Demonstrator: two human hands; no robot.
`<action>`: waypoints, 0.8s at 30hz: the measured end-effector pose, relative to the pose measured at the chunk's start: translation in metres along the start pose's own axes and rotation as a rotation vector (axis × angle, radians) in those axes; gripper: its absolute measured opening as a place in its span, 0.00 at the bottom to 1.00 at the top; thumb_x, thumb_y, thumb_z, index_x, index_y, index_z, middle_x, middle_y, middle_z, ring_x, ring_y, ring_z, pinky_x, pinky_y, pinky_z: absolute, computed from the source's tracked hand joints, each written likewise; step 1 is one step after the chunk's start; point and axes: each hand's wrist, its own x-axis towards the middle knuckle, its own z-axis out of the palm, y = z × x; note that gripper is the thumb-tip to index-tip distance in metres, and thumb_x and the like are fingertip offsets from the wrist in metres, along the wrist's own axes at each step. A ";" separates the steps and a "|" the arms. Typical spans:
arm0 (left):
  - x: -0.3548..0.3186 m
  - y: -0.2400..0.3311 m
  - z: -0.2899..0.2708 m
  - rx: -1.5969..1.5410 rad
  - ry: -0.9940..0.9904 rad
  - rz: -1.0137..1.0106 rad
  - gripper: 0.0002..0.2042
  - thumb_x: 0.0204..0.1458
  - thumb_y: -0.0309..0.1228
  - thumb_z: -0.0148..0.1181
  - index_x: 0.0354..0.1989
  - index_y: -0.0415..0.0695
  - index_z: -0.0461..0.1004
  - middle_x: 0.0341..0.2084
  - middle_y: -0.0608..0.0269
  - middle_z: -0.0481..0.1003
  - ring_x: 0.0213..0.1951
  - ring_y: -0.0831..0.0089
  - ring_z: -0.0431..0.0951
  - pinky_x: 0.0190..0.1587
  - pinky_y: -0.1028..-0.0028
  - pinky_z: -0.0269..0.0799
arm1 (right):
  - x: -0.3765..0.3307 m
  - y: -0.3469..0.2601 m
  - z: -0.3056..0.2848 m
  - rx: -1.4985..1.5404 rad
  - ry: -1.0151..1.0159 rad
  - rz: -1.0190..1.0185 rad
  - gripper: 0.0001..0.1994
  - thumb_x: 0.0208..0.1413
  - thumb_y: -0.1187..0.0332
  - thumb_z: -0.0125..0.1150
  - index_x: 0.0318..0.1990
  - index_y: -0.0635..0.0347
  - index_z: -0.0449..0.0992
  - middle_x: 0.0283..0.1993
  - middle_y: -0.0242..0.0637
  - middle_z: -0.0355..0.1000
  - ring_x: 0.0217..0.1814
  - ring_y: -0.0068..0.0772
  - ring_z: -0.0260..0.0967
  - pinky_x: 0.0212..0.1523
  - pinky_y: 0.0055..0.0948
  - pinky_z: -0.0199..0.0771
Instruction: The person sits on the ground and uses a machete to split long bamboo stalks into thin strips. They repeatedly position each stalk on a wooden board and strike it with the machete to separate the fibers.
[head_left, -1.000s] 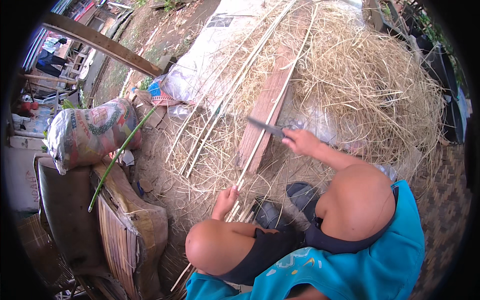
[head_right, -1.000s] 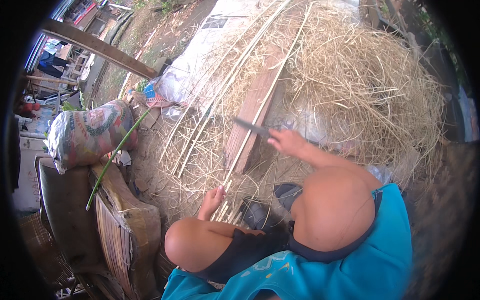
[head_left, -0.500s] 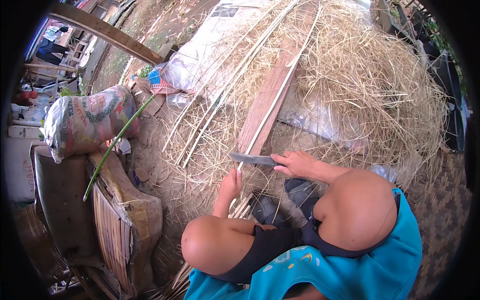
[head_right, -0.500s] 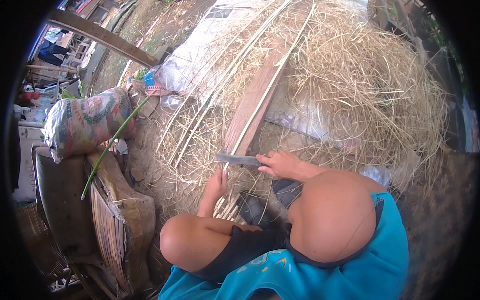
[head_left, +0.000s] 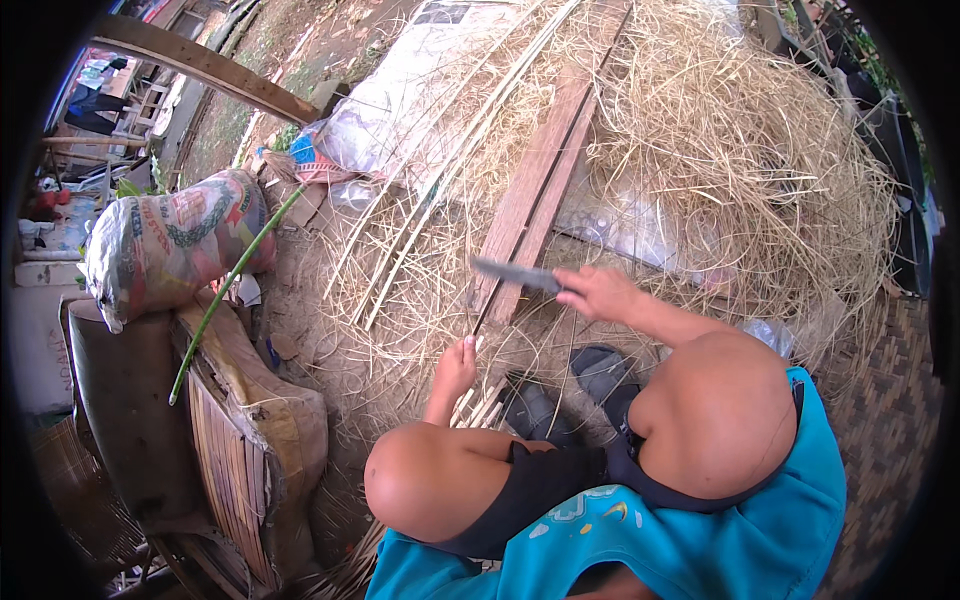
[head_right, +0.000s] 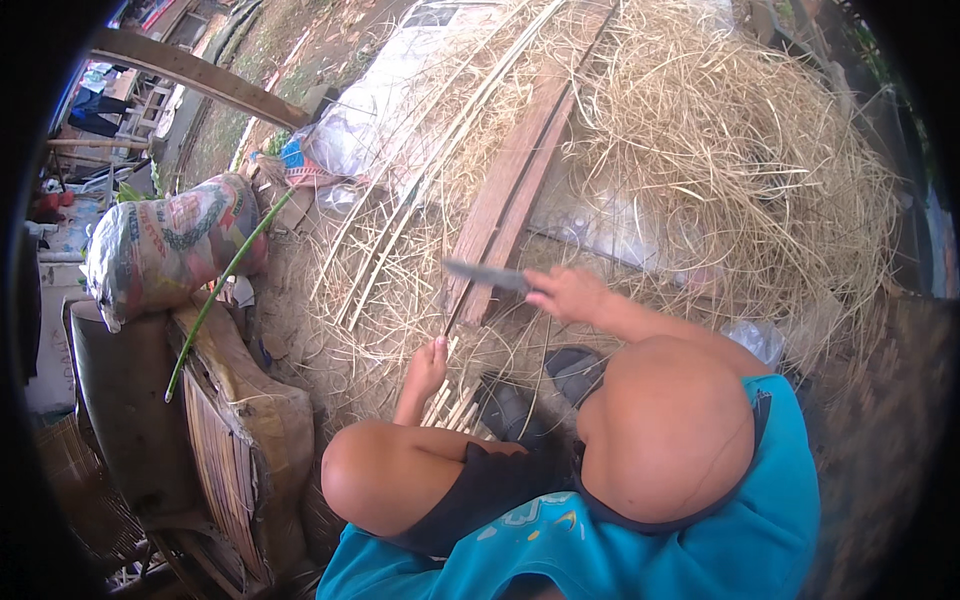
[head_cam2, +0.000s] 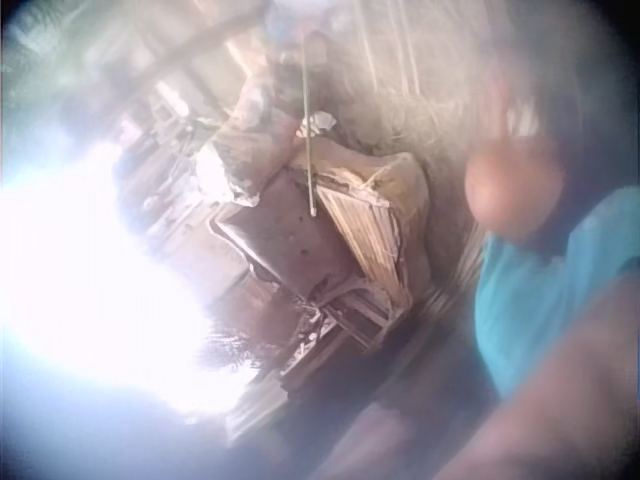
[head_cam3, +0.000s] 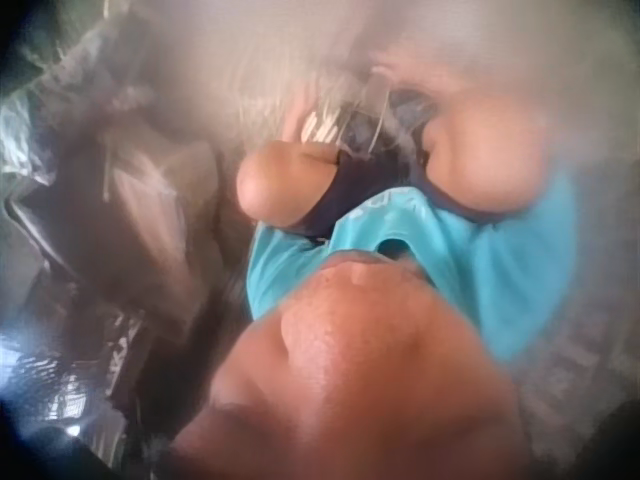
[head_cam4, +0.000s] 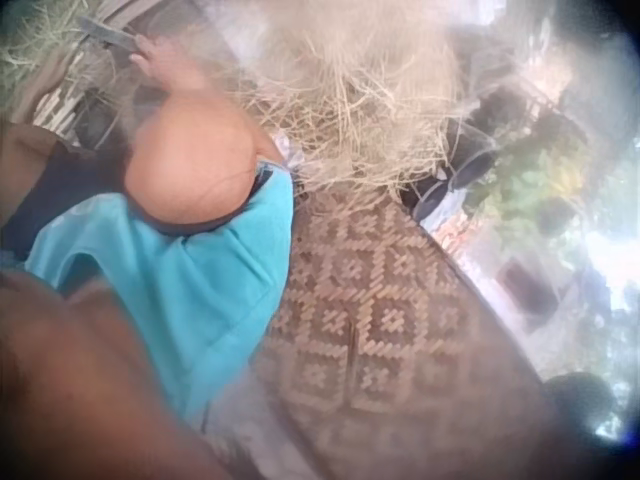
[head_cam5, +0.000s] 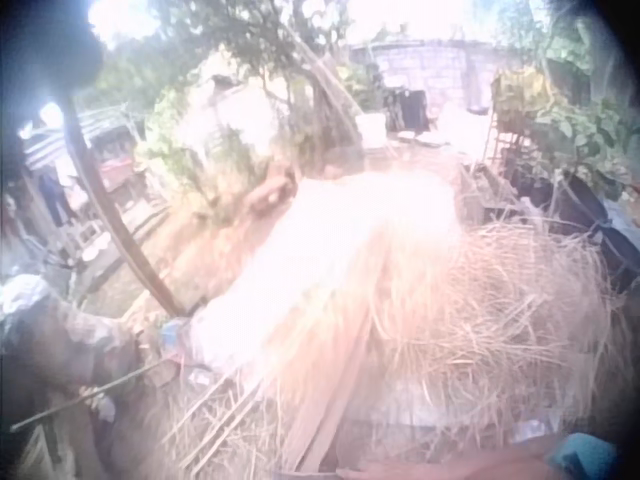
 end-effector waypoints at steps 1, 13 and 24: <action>0.000 0.004 -0.002 -0.015 -0.015 0.033 0.26 0.71 0.46 0.40 0.28 0.36 0.70 0.19 0.47 0.70 0.25 0.52 0.69 0.32 0.56 0.67 | -0.001 0.011 -0.014 -0.010 0.035 0.029 0.22 0.67 0.49 0.52 0.61 0.50 0.72 0.36 0.55 0.76 0.36 0.61 0.77 0.41 0.52 0.80; -0.137 -0.127 -0.001 0.452 0.359 0.131 0.22 0.68 0.46 0.47 0.37 0.39 0.79 0.26 0.41 0.77 0.31 0.44 0.77 0.36 0.50 0.69 | 0.070 0.112 -0.140 -0.289 0.344 0.502 0.20 0.72 0.52 0.43 0.53 0.59 0.72 0.33 0.48 0.77 0.36 0.49 0.79 0.39 0.50 0.79; -0.020 0.005 0.004 0.376 0.119 0.086 0.18 0.68 0.41 0.47 0.31 0.38 0.66 0.17 0.36 0.74 0.22 0.35 0.76 0.25 0.45 0.70 | -0.024 -0.025 0.032 -0.135 -0.230 -0.161 0.26 0.68 0.44 0.46 0.66 0.47 0.67 0.45 0.54 0.76 0.42 0.58 0.78 0.47 0.52 0.80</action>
